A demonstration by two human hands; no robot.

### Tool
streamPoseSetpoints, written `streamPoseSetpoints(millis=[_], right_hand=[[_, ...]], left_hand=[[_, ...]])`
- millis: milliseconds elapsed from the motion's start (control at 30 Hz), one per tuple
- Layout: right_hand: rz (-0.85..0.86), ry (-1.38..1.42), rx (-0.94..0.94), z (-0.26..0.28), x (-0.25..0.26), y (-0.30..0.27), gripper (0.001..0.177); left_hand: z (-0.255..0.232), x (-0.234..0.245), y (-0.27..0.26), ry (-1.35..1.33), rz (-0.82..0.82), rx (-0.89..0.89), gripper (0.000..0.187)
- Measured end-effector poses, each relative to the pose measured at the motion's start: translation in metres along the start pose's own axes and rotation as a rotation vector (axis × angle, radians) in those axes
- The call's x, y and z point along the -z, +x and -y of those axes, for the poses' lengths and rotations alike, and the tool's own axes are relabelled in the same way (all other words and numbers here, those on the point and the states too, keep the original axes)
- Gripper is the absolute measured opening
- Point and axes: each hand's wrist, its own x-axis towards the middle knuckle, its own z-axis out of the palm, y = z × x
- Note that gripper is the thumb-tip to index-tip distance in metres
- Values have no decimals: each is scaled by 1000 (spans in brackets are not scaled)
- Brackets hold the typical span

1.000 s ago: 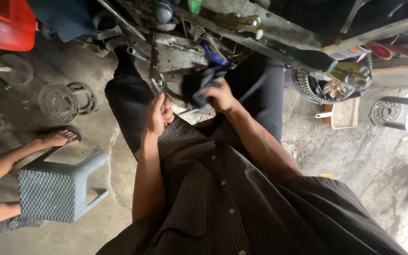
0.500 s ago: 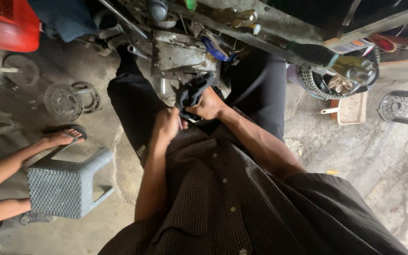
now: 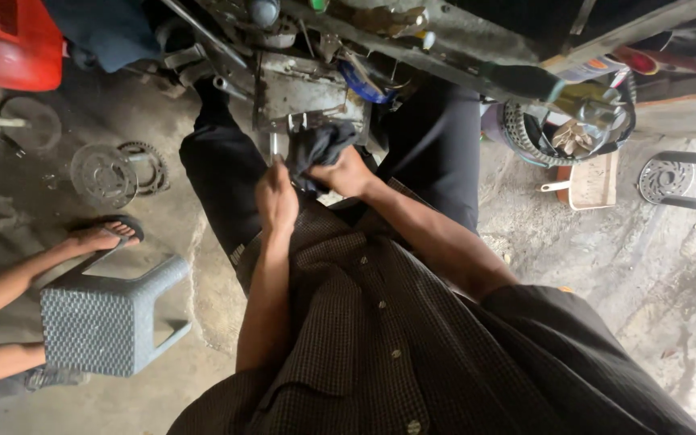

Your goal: The person cleans a mechanical part using a cloth and a pair of pliers. They repeatedly wipe the part and use the pliers to manipulate small components while seated in a workshop environment.

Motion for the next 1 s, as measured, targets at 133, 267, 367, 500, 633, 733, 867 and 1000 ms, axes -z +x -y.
streamPoseSetpoints(millis=[133,267,367,500,633,733,867,1000], right_hand=[[-33,909,-396,-57,3,-21,35],[529,1544,-733,-78,7,-30,68],[786,1887,-670,-48,2,-35,72],[806,1893,-611,-20,12,-35,66],[563,1777,-856,-60,23,-36,63],[515,1559,-607,-37,28,-23,60],[332,1254,-737,-10,26,-18,48],[267,1031,-395,-13,20,-23,27]], left_hand=[[-15,7,-7,-444,73,401,52],[-36,10,-13,-499,180,285,49],[-45,8,-19,-511,230,65,47],[-62,11,-16,-352,203,240,39],[-69,19,-19,-118,143,-129,36],[-81,20,-12,3,129,-210,33],[-81,22,-15,5,108,-254,33],[-92,20,-16,-21,72,-132,33]])
